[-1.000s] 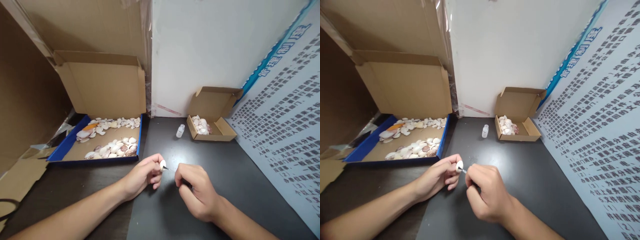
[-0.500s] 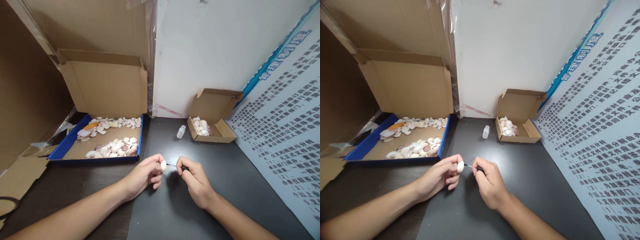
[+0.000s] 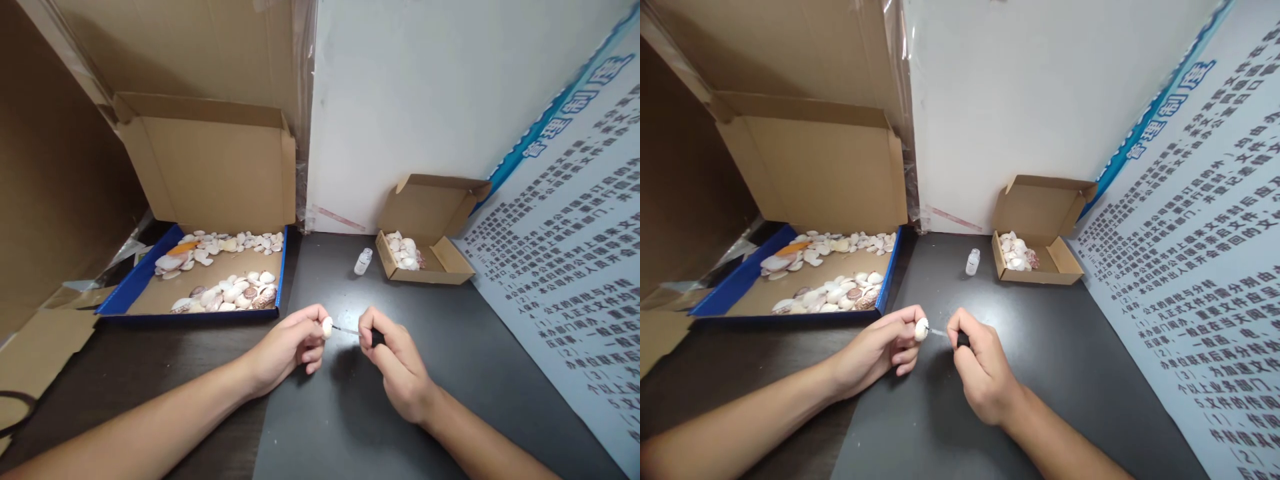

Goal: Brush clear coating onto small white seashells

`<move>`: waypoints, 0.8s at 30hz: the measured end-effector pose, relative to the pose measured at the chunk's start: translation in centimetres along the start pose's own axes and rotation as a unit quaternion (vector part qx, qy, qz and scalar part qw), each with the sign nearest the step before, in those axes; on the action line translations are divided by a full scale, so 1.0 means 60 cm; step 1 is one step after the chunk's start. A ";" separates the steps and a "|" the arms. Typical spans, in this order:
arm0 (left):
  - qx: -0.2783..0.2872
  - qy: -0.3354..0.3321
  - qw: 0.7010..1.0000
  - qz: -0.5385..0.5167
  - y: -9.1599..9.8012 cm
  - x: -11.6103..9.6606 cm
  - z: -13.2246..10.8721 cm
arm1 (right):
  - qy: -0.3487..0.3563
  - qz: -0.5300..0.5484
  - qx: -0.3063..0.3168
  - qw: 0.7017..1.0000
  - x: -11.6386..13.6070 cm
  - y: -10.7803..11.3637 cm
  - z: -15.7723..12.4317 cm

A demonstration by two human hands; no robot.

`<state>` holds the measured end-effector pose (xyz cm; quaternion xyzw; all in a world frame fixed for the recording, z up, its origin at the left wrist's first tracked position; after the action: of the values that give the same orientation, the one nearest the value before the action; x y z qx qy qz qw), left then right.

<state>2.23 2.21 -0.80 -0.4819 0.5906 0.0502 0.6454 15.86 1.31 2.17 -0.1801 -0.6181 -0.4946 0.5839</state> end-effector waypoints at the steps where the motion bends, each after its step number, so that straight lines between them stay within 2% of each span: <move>1: -0.002 0.000 1.000 0.000 0.000 0.000 0.000 | 0.004 0.002 0.011 1.000 0.003 -0.003 0.000; 3: -0.002 0.000 1.000 -0.001 0.001 -0.001 0.001 | -0.004 -0.026 0.021 0.999 0.006 -0.006 0.002; 6: 0.000 -0.001 1.000 -0.001 0.002 -0.001 0.002 | -0.018 -0.090 0.001 0.996 0.009 0.000 0.004; 12: -0.006 0.000 1.000 -0.001 0.000 -0.001 -0.001 | 0.068 -0.054 0.008 0.996 0.026 -0.002 -0.002; 16: -0.002 0.001 1.000 0.009 -0.001 -0.001 0.001 | 0.024 -0.104 -0.010 0.994 0.022 0.000 -0.004; 18: 0.003 0.002 1.000 0.017 -0.001 0.000 0.002 | 0.041 -0.103 -0.020 0.994 0.026 0.003 -0.004; 20: 0.007 0.005 1.000 0.025 0.000 0.002 0.003 | 0.067 -0.094 -0.005 0.993 0.031 0.001 -0.004; 22: 0.008 0.006 0.999 0.034 0.001 0.003 0.003 | 0.060 -0.104 0.013 0.993 0.030 -0.001 -0.002; 24: 0.010 0.007 0.999 0.044 0.001 0.004 0.003 | 0.035 -0.126 0.005 0.991 0.028 0.002 -0.001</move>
<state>2.36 2.24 -1.04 -0.4491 0.6165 0.0690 0.6430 15.53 0.72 3.73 -0.0806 -0.6175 -0.5669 0.5392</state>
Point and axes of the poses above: each hand's wrist, its own z-axis towards the middle knuckle, its own y-axis out of the back of the hand, x = y × z, the point moved 6 cm from there along z, towards the middle knuckle, and after that the axes turned 14 degrees about x, right-handed, at the moved point
